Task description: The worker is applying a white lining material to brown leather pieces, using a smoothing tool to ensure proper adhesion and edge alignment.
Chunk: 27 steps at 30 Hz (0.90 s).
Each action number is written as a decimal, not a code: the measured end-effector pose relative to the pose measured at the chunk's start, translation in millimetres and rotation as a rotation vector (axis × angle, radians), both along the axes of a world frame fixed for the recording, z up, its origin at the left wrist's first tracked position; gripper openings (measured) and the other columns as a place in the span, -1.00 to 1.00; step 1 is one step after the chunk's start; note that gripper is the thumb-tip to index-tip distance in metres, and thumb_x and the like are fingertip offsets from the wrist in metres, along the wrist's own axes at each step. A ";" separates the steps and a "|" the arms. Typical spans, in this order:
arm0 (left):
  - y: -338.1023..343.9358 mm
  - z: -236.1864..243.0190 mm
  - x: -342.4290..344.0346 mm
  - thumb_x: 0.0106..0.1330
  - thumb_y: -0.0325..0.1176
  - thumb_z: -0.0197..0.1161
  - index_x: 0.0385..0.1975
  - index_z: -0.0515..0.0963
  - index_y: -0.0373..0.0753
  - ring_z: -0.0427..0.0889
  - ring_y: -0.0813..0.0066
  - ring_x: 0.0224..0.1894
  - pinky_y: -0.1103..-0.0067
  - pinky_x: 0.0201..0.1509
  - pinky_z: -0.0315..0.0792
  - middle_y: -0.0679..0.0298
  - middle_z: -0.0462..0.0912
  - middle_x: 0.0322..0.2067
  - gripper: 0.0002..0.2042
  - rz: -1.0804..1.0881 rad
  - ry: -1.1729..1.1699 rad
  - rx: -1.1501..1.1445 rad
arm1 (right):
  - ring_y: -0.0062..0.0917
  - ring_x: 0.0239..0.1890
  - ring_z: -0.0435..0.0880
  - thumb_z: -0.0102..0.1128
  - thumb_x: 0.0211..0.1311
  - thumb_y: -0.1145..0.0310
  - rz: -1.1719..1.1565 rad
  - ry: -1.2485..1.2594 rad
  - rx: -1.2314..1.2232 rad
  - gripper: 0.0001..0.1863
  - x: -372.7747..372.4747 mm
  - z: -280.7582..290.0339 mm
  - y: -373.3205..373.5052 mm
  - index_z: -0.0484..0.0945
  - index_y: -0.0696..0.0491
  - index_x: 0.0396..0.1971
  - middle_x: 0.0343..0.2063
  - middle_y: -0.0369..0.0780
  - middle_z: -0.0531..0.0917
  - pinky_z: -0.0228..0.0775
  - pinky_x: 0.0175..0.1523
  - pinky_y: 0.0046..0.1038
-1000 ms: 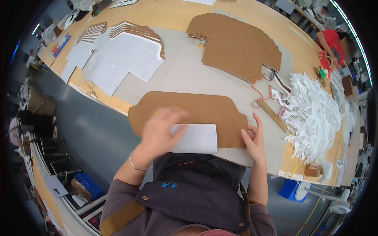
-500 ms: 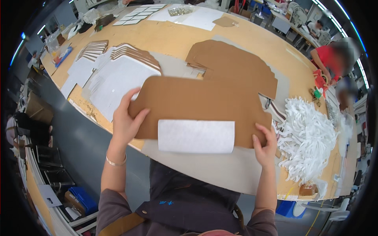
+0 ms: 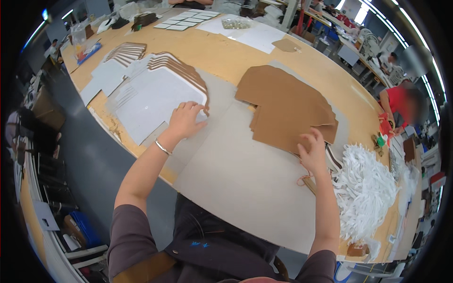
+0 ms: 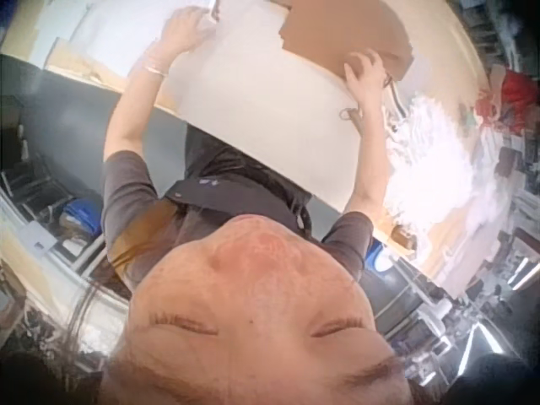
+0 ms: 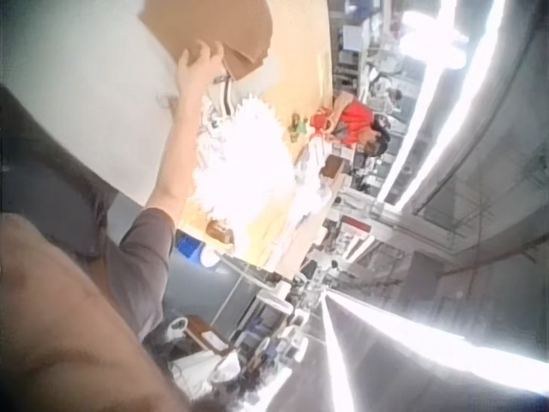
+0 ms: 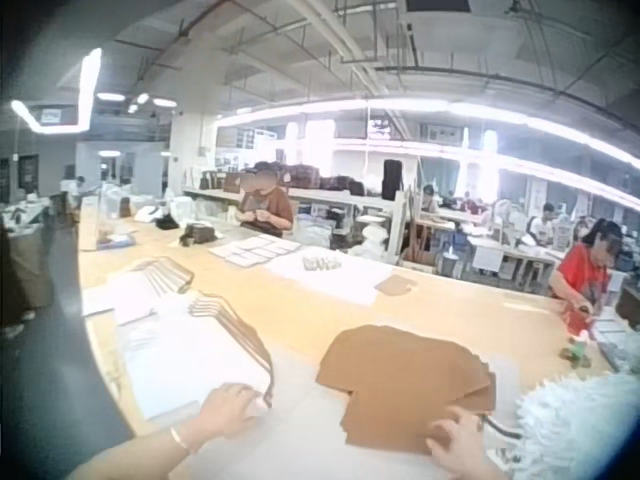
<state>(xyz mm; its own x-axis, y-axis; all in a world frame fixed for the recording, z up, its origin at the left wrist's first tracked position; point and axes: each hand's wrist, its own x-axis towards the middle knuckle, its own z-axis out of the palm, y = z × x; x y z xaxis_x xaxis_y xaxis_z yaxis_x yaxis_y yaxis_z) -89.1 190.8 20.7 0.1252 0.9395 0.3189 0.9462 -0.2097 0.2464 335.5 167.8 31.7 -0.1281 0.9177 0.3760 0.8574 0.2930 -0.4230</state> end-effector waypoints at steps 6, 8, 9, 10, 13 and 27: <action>-26.3 -43.5 -20.1 0.12 -0.20 0.40 -0.28 0.61 -0.13 0.52 0.20 -0.06 0.40 -0.06 0.48 0.32 0.61 -0.18 -0.76 0.030 -0.077 0.064 | -0.19 0.14 0.44 0.29 0.03 0.52 0.364 0.160 -0.162 -0.73 -108.7 -37.6 -28.9 0.61 0.03 -0.20 0.11 -0.11 0.45 0.34 0.19 -0.26; -23.3 -48.2 -19.6 0.12 -0.20 0.39 -0.34 0.61 -0.13 0.54 0.21 -0.10 0.41 -0.11 0.49 0.34 0.62 -0.22 -0.79 0.039 -0.106 0.063 | -0.22 0.12 0.45 0.29 0.02 0.52 0.428 0.192 -0.144 -0.73 -138.3 -51.3 -41.2 0.61 0.01 -0.21 0.10 -0.14 0.47 0.34 0.17 -0.26; -21.9 -48.1 -21.3 0.16 -0.23 0.36 -0.38 0.61 -0.14 0.55 0.18 -0.14 0.43 -0.13 0.49 0.31 0.63 -0.25 -0.84 0.057 -0.143 0.105 | -0.25 0.09 0.47 0.27 0.01 0.52 0.432 0.033 -0.001 -0.74 -149.6 -55.5 -49.6 0.61 0.01 -0.23 0.06 -0.18 0.50 0.34 0.14 -0.26; -20.1 -47.6 -23.8 0.20 -0.26 0.32 -0.43 0.60 -0.14 0.55 0.14 -0.19 0.45 -0.16 0.49 0.29 0.63 -0.28 -0.88 0.074 -0.180 0.148 | -0.27 0.06 0.48 0.26 0.00 0.52 0.430 -0.126 0.142 -0.75 -156.0 -58.9 -54.0 0.61 0.00 -0.25 0.03 -0.22 0.53 0.33 0.12 -0.26; -6.0 -32.4 -31.7 0.34 -0.30 0.22 -0.38 0.57 -0.20 0.55 0.27 -0.27 0.47 -0.16 0.46 0.31 0.62 -0.32 -0.88 0.291 -0.596 -0.084 | -0.29 0.02 0.51 0.25 -0.01 0.52 0.375 0.096 0.137 -0.75 -152.4 -72.3 -55.2 0.61 -0.02 -0.27 -0.06 -0.27 0.59 0.31 0.09 -0.27; -160.5 108.0 42.3 0.43 -0.31 0.12 -0.03 0.45 -0.26 0.52 0.49 -0.11 0.60 -0.02 0.45 0.25 0.55 -0.06 -0.78 -0.384 -0.858 -0.685 | -0.42 -0.03 0.56 0.02 0.35 0.21 0.199 0.802 -0.336 -0.69 -124.0 -72.3 -65.5 0.57 0.11 -0.12 -0.06 -0.22 0.61 0.35 0.07 -0.41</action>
<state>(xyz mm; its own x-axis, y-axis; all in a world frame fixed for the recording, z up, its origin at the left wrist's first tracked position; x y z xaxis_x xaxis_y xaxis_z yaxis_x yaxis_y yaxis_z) -46.8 30.3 128.7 0.4281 0.8953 -0.1229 0.3171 -0.0215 0.9482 211.5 102.3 -40.6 -0.1108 0.9845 0.1360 0.2126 0.1572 -0.9644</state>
